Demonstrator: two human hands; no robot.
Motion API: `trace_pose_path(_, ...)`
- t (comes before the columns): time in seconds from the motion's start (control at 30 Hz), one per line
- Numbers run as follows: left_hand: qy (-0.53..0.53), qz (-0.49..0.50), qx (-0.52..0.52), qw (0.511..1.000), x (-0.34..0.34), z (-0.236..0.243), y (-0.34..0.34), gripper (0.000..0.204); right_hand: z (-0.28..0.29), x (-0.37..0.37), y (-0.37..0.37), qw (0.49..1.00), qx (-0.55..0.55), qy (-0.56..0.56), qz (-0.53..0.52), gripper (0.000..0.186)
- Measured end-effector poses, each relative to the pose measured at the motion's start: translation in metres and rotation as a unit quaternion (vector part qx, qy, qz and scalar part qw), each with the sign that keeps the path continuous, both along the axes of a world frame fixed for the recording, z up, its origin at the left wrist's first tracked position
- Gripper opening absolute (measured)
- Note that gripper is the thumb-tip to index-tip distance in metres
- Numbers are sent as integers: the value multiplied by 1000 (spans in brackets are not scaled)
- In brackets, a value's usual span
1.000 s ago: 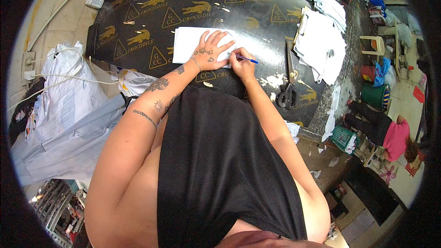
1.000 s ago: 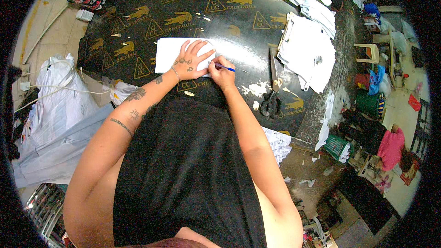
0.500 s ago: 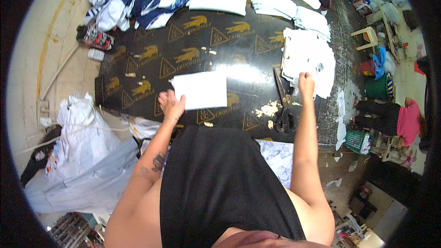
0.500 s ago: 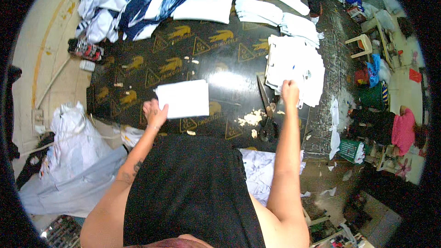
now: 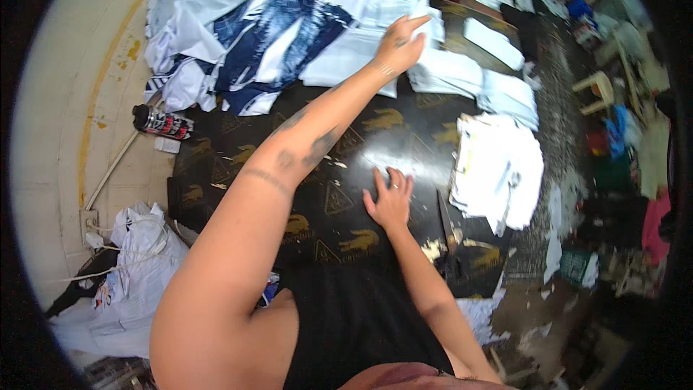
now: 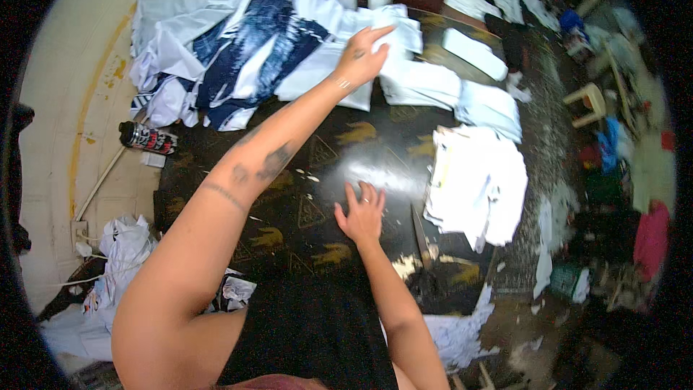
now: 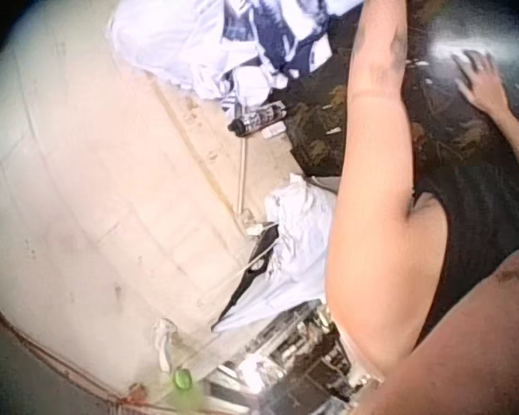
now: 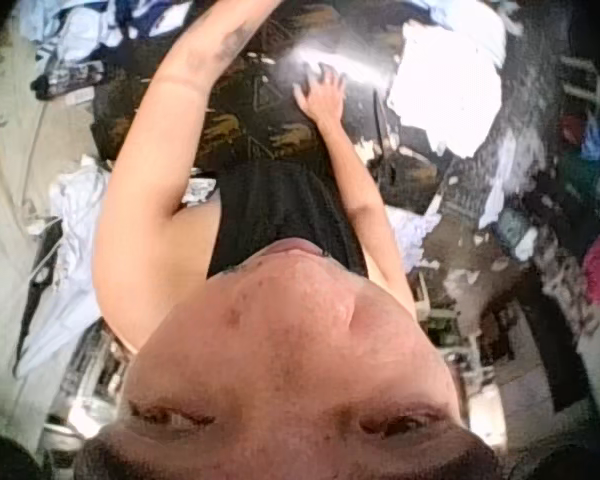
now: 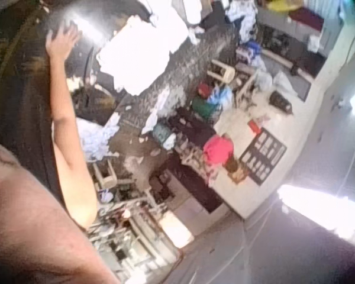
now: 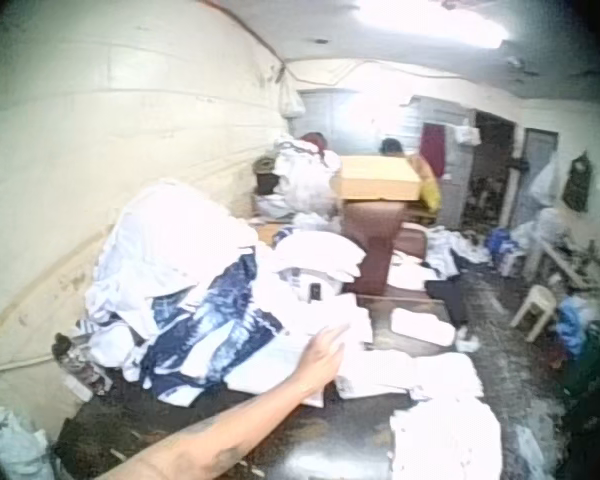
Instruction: The person repeatedly cuts white fabric pieces from printed t-shirts using shears, then folds and stacks the cut pieces on the table. The person also handles and folds a white paper or plastic sheet multiple times during the process.
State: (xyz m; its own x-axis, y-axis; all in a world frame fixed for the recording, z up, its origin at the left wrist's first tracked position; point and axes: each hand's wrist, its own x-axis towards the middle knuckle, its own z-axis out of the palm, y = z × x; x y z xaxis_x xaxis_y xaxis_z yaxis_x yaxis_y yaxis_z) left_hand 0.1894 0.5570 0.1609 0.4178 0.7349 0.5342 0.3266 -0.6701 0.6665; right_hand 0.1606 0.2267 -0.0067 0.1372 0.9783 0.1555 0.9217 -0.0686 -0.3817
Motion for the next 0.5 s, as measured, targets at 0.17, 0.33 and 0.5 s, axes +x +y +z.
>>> trace_pose_path(0.17, -39, 28, -12, 999, 39, -41, 151, 42, 0, 2, 9, 1000, -1, 17, -7, 69)
trace_pose_path(0.33, 264, 193, 112, 938, -79, -55, 274, 50, -3, 2, 10, 999, -42, 11, -10, 69)
trace_pose_path(0.5, 490, 560, 92, 662, -312, 3, 305, 69, 1, 0, 12, 999, -49, 1, -6, 65)
